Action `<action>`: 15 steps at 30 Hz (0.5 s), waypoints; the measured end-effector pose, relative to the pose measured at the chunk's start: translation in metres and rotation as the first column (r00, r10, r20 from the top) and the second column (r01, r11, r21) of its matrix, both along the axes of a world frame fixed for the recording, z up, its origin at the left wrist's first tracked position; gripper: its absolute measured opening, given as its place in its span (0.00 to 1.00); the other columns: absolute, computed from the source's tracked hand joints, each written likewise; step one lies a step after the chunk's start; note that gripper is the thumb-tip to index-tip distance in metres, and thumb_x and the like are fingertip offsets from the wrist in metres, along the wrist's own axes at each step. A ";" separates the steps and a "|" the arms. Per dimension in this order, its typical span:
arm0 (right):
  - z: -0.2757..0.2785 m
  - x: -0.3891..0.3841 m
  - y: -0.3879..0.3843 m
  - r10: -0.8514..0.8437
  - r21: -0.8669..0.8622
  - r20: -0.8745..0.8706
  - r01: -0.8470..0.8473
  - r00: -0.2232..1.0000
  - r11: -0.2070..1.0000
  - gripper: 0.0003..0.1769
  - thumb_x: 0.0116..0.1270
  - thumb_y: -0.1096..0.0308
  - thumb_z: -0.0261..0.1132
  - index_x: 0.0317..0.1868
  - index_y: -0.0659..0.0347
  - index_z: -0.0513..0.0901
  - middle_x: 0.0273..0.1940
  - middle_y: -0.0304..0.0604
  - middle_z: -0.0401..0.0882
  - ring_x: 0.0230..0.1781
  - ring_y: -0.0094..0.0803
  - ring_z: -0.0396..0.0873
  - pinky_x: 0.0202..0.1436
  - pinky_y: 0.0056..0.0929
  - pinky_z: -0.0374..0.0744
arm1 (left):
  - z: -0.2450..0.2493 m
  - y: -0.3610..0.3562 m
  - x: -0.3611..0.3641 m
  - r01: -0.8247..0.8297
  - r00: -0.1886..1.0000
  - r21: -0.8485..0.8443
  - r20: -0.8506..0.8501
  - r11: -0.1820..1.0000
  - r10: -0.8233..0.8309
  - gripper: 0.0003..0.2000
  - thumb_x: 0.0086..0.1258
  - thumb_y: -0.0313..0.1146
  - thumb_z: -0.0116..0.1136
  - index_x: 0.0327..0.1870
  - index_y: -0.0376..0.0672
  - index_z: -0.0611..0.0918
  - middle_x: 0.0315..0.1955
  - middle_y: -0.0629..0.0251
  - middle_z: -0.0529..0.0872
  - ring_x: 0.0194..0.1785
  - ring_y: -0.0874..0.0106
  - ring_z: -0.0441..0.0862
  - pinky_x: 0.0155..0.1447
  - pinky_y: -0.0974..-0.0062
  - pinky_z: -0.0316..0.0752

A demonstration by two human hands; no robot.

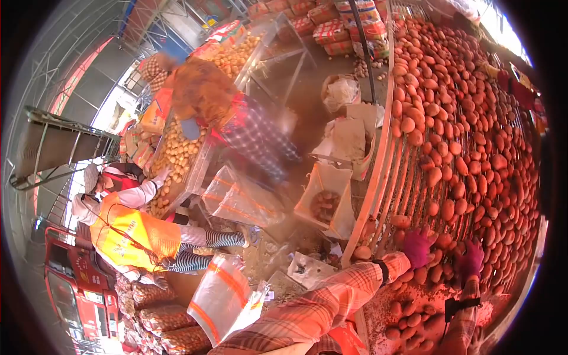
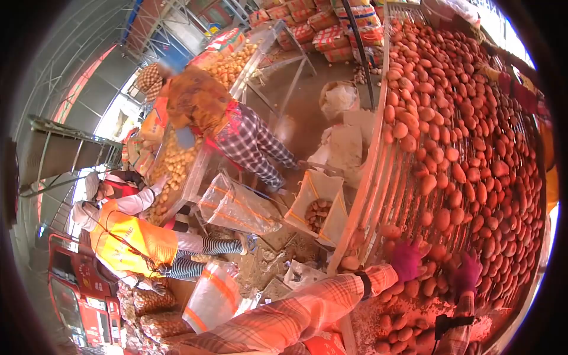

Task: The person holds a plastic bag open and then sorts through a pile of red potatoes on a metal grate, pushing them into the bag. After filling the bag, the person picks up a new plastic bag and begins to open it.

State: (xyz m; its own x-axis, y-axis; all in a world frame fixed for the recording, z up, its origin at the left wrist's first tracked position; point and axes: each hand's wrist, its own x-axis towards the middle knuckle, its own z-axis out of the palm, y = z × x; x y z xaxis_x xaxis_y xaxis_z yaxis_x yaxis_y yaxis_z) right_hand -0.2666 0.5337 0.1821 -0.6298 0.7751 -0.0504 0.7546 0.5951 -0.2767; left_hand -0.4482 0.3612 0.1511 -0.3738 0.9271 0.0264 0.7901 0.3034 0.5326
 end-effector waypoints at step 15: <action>-0.051 0.230 -0.197 -0.132 -0.388 -0.038 0.107 0.991 0.915 0.33 0.56 0.61 0.73 0.64 0.54 0.78 0.64 0.57 0.74 0.65 0.58 0.73 0.70 0.49 0.73 | 0.007 -0.092 0.148 0.381 0.924 -0.215 0.051 0.899 -0.380 0.37 0.56 0.49 0.69 0.72 0.56 0.74 0.59 0.52 0.76 0.62 0.51 0.73 0.65 0.54 0.71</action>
State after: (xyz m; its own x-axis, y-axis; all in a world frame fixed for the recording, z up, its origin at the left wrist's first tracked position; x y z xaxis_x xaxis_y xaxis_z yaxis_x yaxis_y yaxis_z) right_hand -0.0368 0.3368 0.1310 -0.5453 0.7733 -0.3236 0.7873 0.3398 -0.5146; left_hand -0.3005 0.2695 0.1577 0.0091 0.9812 -0.1929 0.8648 0.0891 0.4941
